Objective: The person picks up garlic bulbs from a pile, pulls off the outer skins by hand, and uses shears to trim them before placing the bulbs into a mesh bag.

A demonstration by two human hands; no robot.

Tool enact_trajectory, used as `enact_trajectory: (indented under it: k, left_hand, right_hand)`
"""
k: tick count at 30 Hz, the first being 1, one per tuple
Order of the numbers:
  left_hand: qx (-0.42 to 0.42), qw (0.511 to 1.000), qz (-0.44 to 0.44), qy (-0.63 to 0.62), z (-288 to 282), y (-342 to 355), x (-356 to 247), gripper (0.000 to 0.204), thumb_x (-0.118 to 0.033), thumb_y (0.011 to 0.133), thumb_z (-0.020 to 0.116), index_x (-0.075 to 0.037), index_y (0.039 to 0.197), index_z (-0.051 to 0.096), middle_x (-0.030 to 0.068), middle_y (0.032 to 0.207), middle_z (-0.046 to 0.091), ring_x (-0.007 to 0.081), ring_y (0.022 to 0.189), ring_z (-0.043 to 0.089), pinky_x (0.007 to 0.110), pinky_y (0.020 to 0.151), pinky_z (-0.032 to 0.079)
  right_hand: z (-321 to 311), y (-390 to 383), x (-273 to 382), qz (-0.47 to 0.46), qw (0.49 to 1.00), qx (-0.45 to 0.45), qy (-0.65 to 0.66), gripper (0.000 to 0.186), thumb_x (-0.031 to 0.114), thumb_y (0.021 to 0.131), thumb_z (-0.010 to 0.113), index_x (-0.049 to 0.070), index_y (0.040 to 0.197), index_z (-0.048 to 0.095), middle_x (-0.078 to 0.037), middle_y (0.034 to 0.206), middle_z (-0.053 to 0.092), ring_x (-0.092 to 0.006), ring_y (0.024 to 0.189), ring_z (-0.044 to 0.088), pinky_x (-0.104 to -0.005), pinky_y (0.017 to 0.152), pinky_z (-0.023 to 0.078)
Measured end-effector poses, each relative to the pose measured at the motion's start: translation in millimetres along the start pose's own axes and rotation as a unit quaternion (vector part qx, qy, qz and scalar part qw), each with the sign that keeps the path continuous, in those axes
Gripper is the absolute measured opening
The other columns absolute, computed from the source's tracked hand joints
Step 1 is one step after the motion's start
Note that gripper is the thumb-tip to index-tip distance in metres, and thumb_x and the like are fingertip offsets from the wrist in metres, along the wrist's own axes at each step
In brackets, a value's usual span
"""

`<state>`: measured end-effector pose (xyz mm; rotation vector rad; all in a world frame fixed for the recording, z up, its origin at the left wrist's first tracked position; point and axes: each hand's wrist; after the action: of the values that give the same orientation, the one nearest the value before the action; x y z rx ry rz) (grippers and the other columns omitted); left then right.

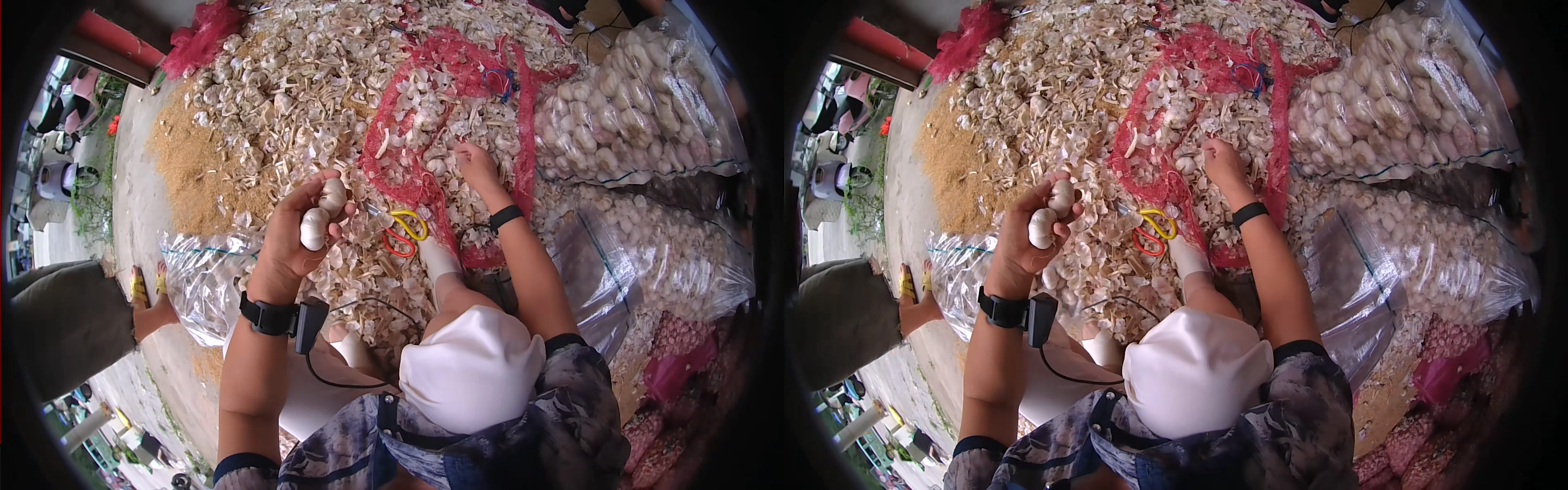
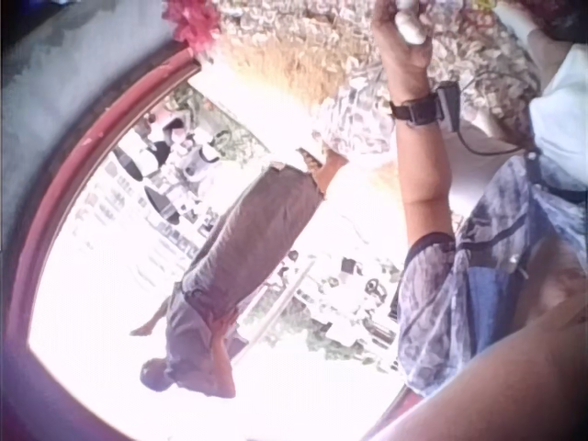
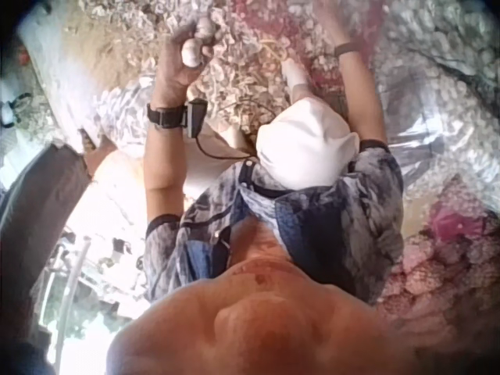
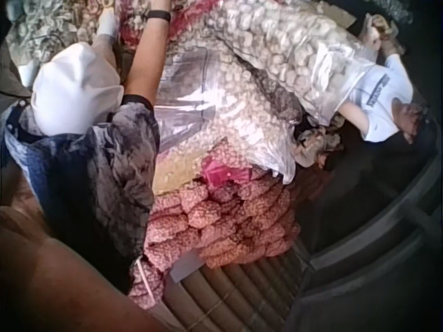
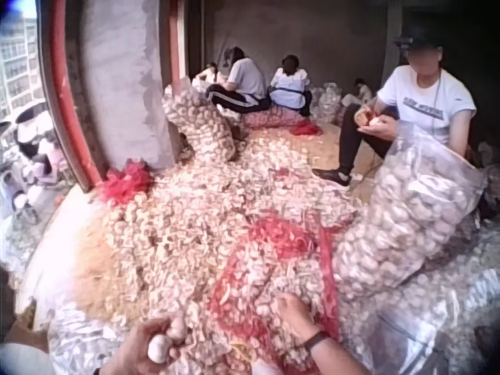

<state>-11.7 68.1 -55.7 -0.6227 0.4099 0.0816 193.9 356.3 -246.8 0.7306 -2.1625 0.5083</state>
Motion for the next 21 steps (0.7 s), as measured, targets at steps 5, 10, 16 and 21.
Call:
enact_trajectory:
  k: [5,10,16,21]
  left_hand:
    - [-0.017,1.0,0.02,-0.002,-11,-1,-5,0.028,-0.023,0.099,0.052,-0.007,0.122,0.055,0.0125,0.105,0.059,0.028,0.091,0.065,0.023,0.051,0.056]
    - [0.021,0.991,0.135,0.0,7,-46,-67,0.032,-0.015,0.096,0.055,-0.002,0.125,0.052,0.0152,0.107,0.058,0.0273,0.094,0.063,0.023,0.054,0.058]
    - [-0.068,0.933,0.299,0.19,-30,-139,-117,0.039,-0.022,0.1,0.05,0.003,0.13,0.048,0.0164,0.117,0.052,0.0207,0.092,0.055,0.018,0.052,0.049]
    - [-0.189,0.977,0.094,0.024,-132,-155,-41,0.029,-0.019,0.097,0.056,-0.005,0.122,0.057,0.0092,0.107,0.061,0.0223,0.085,0.067,0.021,0.052,0.054]
  right_hand:
    - [27,-2,-9,-0.028,0.996,0.011,-0.085,0.024,0.006,0.088,0.059,0.007,0.11,0.065,-0.014,0.101,0.068,-0.03,0.093,0.066,-0.0368,0.083,0.051]
    - [57,-15,16,-0.116,0.968,0.115,-0.193,0.055,-0.009,0.074,0.059,0.012,0.124,0.059,-0.015,0.122,0.052,-0.0365,0.114,0.051,-0.0432,0.095,0.045]
    - [47,-18,-6,-0.1,0.966,0.076,-0.226,0.034,0.002,0.078,0.064,0.009,0.111,0.059,-0.02,0.114,0.054,-0.0417,0.103,0.057,-0.0462,0.087,0.047]
    - [26,-38,12,-0.102,0.988,-0.04,-0.108,0.026,0.019,0.09,0.061,0.005,0.111,0.063,-0.015,0.106,0.064,-0.0346,0.098,0.061,-0.0407,0.086,0.048]
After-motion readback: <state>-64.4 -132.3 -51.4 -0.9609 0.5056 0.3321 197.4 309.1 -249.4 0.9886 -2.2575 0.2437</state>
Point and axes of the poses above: each hand's wrist, its own y-axis towards the middle knuckle, its own z-axis out of the palm, x = y × z
